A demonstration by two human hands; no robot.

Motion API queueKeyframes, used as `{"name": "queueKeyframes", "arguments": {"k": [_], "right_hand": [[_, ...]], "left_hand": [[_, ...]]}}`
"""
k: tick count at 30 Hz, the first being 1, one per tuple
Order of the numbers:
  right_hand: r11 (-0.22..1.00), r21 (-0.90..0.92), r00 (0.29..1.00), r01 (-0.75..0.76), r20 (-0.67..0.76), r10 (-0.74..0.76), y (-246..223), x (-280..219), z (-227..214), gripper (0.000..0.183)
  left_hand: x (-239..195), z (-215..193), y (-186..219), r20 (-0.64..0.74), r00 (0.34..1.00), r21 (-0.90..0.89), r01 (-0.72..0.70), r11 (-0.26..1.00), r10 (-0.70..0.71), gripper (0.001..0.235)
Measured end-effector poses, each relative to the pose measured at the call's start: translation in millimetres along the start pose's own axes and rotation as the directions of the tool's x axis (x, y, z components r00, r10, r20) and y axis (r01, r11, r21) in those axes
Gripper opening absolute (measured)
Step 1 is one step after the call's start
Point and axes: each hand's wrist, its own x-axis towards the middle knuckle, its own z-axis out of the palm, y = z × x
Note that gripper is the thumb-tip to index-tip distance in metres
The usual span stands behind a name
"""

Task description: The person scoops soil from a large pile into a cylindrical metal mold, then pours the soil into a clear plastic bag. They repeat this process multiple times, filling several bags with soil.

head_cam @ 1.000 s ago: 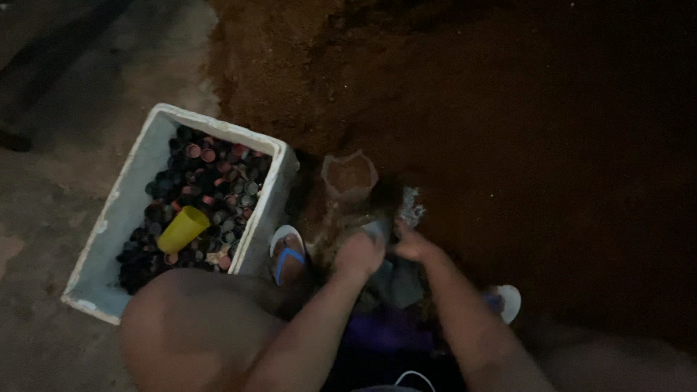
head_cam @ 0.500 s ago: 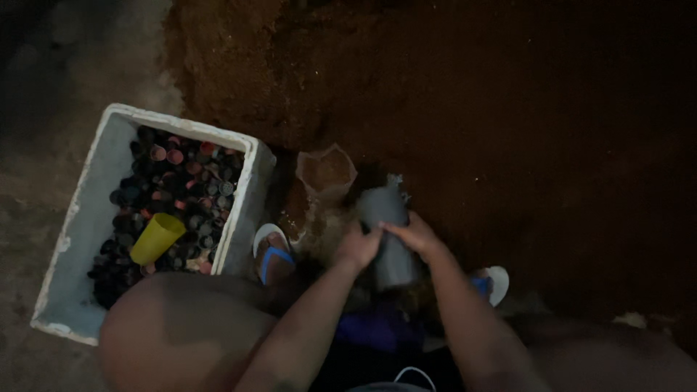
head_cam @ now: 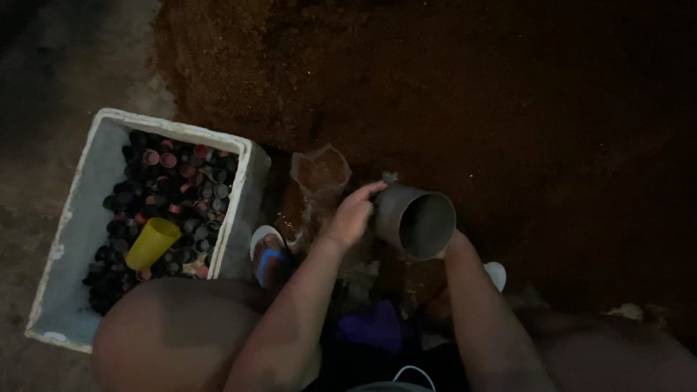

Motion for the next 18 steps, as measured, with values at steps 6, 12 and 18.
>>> {"name": "queueKeyframes", "arguments": {"k": [6, 12, 18], "right_hand": [[0.971, -0.146, 0.981, 0.187, -0.018, -0.192, 15, 12, -9, 0.105], [0.891, -0.292, 0.929, 0.348, -0.016, -0.369, 35, 21, -3, 0.101], [0.763, -0.414, 0.848, 0.495, 0.042, -0.528, 70, 24, 23, 0.096]], "left_hand": [[0, 16, 15, -0.185, 0.97, 0.118, -0.136, 0.984, 0.157, 0.036], [44, -13, 29, -0.265, 0.904, 0.031, 0.357, 0.934, -0.336, 0.056], [26, -21, 94, -0.14, 0.895, -0.339, 0.36, 0.869, -0.425, 0.064]]}}
